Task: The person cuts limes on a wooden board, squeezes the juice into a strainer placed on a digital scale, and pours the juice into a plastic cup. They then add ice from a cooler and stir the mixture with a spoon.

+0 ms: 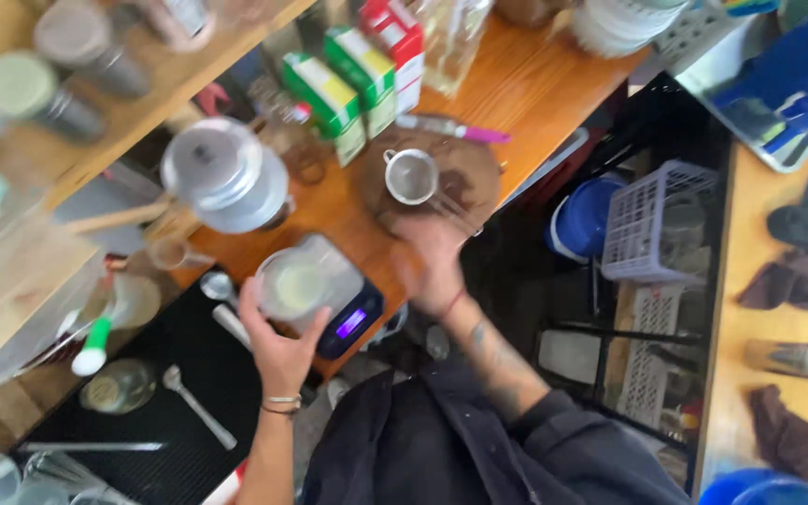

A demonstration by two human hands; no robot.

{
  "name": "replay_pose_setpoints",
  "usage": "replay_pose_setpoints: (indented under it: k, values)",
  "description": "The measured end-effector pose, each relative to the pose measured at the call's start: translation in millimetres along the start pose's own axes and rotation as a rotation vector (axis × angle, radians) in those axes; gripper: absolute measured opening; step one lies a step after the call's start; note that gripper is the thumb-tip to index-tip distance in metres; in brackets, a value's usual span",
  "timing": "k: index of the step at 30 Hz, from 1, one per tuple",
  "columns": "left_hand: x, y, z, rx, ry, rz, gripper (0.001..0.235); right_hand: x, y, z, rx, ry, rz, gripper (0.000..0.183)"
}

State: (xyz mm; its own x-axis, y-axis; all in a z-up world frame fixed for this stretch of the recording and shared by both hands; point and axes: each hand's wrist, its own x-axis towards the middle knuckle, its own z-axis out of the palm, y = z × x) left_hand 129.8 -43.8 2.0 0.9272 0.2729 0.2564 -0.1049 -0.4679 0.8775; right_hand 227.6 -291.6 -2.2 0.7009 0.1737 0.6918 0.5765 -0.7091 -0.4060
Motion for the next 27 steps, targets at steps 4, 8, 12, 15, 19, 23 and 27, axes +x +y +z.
replay_pose_setpoints:
  k: [4, 8, 12, 15, 19, 23, 27]
  values:
    - [17, 1, 27, 0.094, 0.141, 0.090, 0.088, -47, -12, 5, 0.396, -0.179, 0.038, 0.039]
    - [15, -10, 50, 0.182, 0.279, 0.040, 0.075, -44, -23, -3, 0.674, -0.354, 0.190, 0.076]
    - [38, 52, 77, 0.100, 0.225, 0.113, 0.077, 7, -14, -22, 0.925, -0.430, 0.316, 0.126]
    - [75, 85, 111, 0.007, 0.042, 0.365, 0.077, 54, 3, -44, 0.938, -0.351, 0.311, 0.133]
    - [135, 126, 168, 0.137, -0.185, 0.530, 0.081, 109, 61, -68, 0.756, -0.031, 0.374, 0.095]
    - [211, 201, 188, 0.169, -0.401, 0.694, 0.107, 148, 164, -64, 0.802, 0.033, 0.381, 0.090]
    - [285, 236, 258, 0.150, -0.305, 0.716, 0.076, 189, 244, -52, 0.791, -0.052, 0.407, 0.087]
